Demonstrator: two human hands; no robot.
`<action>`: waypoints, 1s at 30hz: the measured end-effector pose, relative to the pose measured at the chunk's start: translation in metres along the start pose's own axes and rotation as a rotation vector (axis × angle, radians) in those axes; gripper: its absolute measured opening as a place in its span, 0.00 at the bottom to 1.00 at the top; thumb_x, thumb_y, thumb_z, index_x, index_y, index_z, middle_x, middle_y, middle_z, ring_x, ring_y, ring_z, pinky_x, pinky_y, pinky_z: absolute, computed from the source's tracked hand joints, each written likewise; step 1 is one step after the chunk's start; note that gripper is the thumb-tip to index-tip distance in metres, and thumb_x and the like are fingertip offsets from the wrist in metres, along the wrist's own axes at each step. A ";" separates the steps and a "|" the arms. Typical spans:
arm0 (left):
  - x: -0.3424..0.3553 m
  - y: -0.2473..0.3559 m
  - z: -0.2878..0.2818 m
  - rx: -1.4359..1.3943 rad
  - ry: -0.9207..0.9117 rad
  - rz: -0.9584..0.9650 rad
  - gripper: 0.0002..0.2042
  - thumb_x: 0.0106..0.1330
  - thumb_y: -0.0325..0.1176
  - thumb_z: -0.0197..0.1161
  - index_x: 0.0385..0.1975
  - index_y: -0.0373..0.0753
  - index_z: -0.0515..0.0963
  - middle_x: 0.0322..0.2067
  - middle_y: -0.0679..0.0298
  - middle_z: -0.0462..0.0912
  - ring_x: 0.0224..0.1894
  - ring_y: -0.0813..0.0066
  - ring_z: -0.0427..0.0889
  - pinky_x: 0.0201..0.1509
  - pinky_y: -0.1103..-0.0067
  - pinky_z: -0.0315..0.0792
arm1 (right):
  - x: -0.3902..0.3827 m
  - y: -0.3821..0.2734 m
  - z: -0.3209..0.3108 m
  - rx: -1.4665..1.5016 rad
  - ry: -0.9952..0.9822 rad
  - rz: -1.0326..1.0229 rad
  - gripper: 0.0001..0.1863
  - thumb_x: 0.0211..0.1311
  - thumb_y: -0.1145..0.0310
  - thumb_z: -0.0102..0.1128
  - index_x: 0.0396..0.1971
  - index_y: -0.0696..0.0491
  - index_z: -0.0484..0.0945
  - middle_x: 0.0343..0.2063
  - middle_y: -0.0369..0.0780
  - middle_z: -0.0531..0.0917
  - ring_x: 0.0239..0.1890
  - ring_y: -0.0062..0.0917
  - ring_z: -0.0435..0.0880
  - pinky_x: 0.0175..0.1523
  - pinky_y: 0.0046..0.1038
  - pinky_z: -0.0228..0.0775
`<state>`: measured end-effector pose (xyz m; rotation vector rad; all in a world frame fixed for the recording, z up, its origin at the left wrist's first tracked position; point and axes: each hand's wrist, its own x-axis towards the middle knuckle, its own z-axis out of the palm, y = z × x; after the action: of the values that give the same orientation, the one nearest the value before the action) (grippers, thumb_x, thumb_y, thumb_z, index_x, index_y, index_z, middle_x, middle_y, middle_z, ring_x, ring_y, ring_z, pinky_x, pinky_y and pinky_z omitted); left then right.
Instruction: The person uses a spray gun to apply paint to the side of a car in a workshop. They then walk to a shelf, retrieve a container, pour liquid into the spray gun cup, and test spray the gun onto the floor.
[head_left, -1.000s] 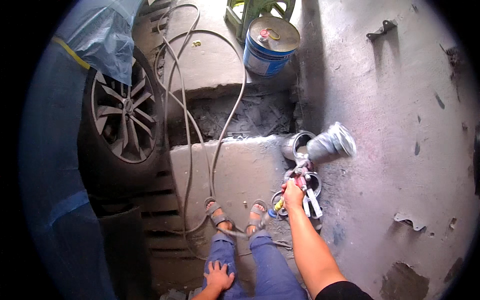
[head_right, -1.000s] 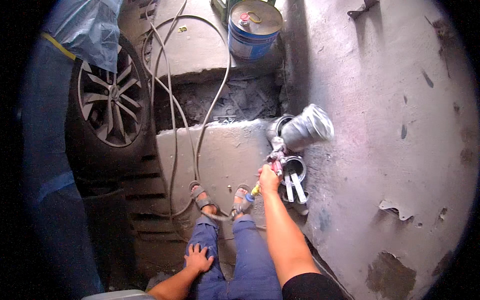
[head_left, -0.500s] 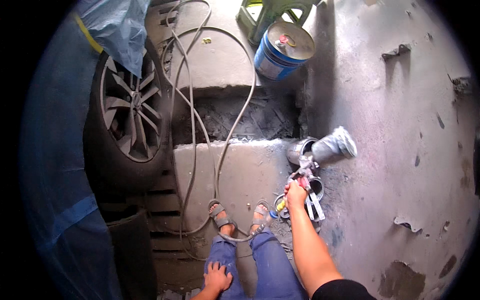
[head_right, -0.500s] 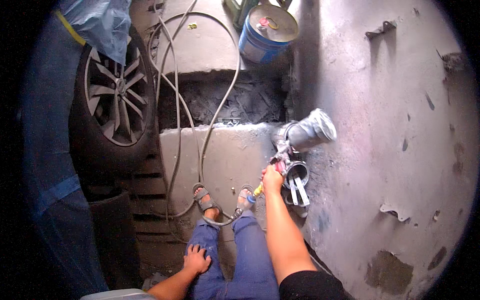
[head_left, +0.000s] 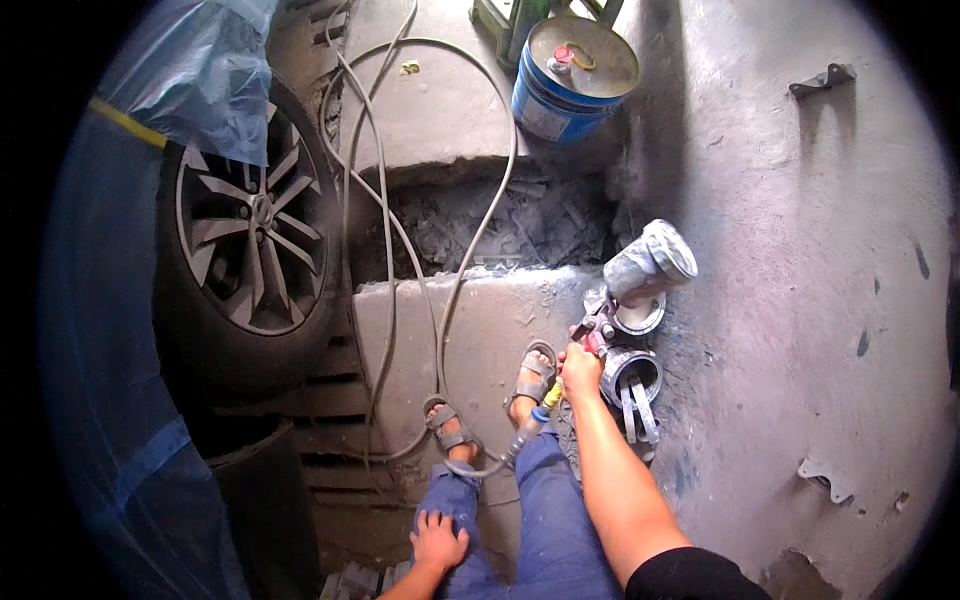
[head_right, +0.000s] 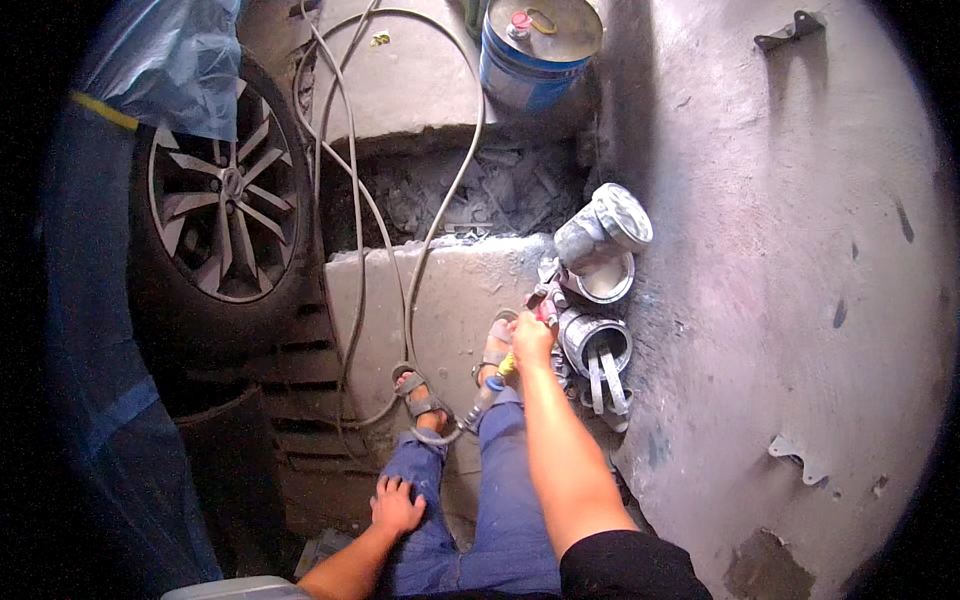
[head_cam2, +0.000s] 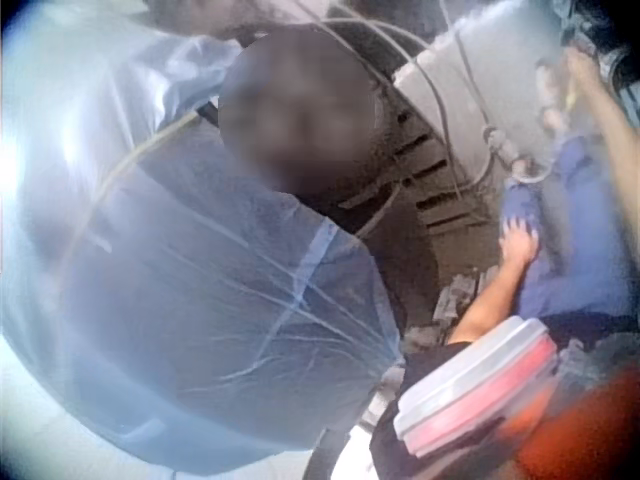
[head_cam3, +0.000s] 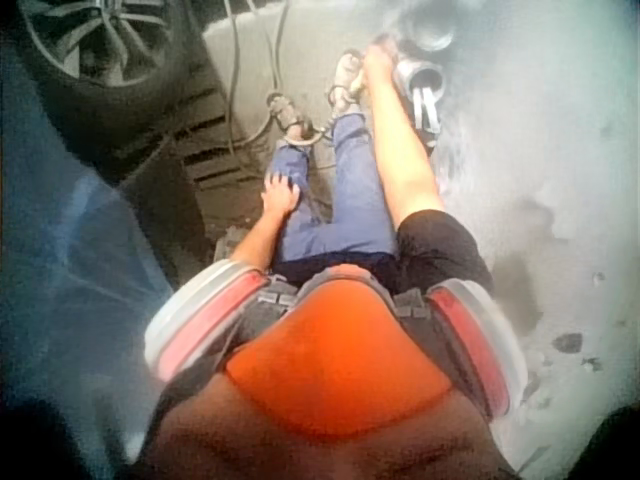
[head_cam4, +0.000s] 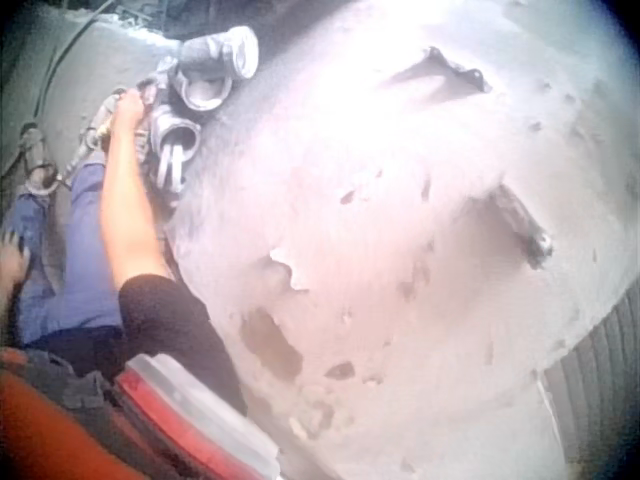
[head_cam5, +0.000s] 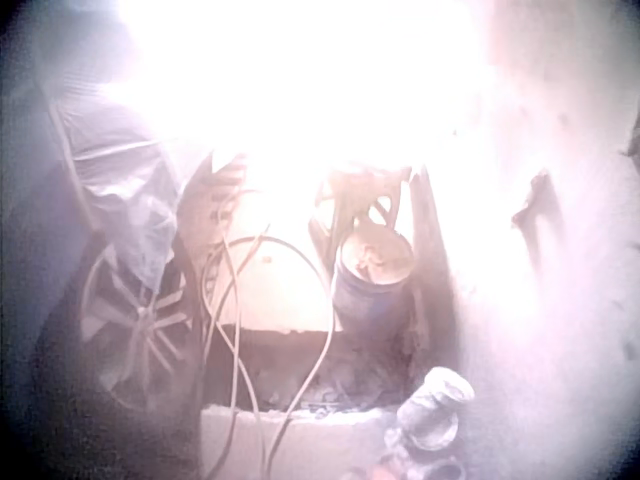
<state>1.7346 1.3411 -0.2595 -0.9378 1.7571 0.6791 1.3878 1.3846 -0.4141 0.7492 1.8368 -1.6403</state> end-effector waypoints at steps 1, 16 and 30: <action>0.008 -0.003 0.002 -0.032 0.039 -0.004 0.24 0.60 0.48 0.53 0.53 0.42 0.71 0.58 0.57 0.67 0.65 0.57 0.57 0.61 0.50 0.57 | 0.001 0.004 0.003 0.020 -0.068 0.018 0.10 0.57 0.68 0.47 0.36 0.49 0.76 0.16 0.36 0.75 0.18 0.20 0.72 0.22 0.24 0.63; 0.028 0.097 -0.035 0.010 0.022 0.167 0.25 0.57 0.50 0.55 0.52 0.42 0.71 0.59 0.56 0.63 0.64 0.55 0.56 0.60 0.57 0.62 | 0.074 -0.021 -0.027 0.189 -0.008 0.241 0.15 0.54 0.74 0.48 0.44 0.52 0.72 0.15 0.36 0.71 0.13 0.19 0.68 0.16 0.23 0.58; 0.068 0.096 -0.042 0.024 0.030 0.217 0.19 0.56 0.46 0.55 0.43 0.44 0.79 0.55 0.61 0.70 0.63 0.59 0.60 0.61 0.59 0.61 | 0.116 -0.013 0.008 -0.023 0.187 0.135 0.21 0.58 0.49 0.58 0.17 0.49 0.68 0.11 0.33 0.69 0.11 0.20 0.67 0.16 0.24 0.57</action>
<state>1.6185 1.3407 -0.3060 -0.7512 1.9069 0.7836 1.2995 1.3797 -0.4902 1.0230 1.8831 -1.5035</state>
